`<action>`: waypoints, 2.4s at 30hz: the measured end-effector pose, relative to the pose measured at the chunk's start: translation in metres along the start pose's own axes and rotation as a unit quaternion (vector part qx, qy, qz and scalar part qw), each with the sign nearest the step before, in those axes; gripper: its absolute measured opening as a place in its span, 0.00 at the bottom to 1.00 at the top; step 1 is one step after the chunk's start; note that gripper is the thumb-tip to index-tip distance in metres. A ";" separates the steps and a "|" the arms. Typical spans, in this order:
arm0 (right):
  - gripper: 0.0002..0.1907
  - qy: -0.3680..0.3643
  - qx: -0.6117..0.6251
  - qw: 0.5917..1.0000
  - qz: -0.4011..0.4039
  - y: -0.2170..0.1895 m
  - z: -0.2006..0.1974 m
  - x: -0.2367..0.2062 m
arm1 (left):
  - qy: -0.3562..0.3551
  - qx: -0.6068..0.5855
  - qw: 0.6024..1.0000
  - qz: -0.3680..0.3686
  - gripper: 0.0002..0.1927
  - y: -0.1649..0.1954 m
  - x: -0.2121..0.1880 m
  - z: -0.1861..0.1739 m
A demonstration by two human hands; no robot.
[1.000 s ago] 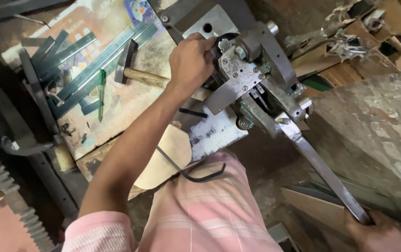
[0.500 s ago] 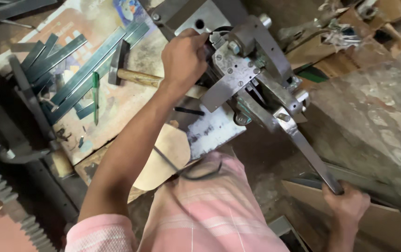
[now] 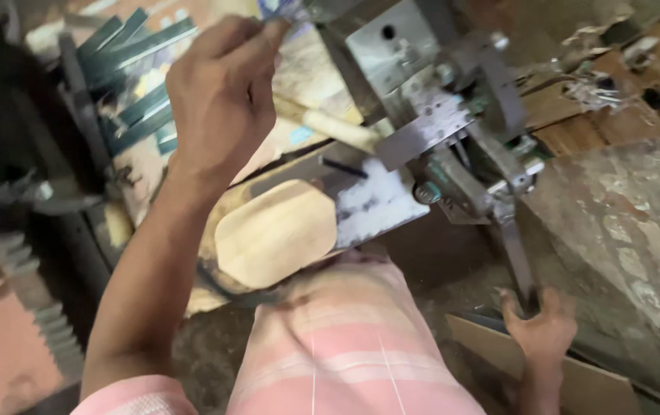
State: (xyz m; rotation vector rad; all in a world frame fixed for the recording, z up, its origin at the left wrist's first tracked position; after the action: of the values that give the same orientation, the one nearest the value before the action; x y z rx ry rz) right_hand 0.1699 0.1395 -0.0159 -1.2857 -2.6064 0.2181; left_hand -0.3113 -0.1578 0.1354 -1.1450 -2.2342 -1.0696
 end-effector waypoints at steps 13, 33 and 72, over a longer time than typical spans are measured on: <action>0.40 -0.178 0.330 0.887 -0.270 -0.353 0.063 0.026 | -0.182 -0.004 0.970 -0.161 0.25 -0.030 -0.180 0.022; 0.31 -0.165 0.307 0.882 -0.318 -0.351 0.082 0.031 | -0.309 -0.081 0.911 -0.262 0.33 -0.030 -0.156 0.032; 0.32 -0.206 0.141 0.890 -0.382 -0.389 0.067 0.037 | -0.113 0.006 0.938 -0.328 0.15 -0.040 -0.259 -0.080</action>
State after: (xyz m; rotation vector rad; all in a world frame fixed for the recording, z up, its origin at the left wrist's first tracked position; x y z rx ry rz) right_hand -0.1661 -0.0690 0.0150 -0.0586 -3.0344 0.7453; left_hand -0.1927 -0.3650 0.0003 -0.5224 -2.9055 -1.1963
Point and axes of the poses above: each hand's wrist, its own x-axis towards the middle knuckle, its own z-axis out of the palm, y = z × x, the point moved 3 cm from there along x, towards the middle knuckle, and after that the axes turned 5 degrees about y, right-handed, at the moved point
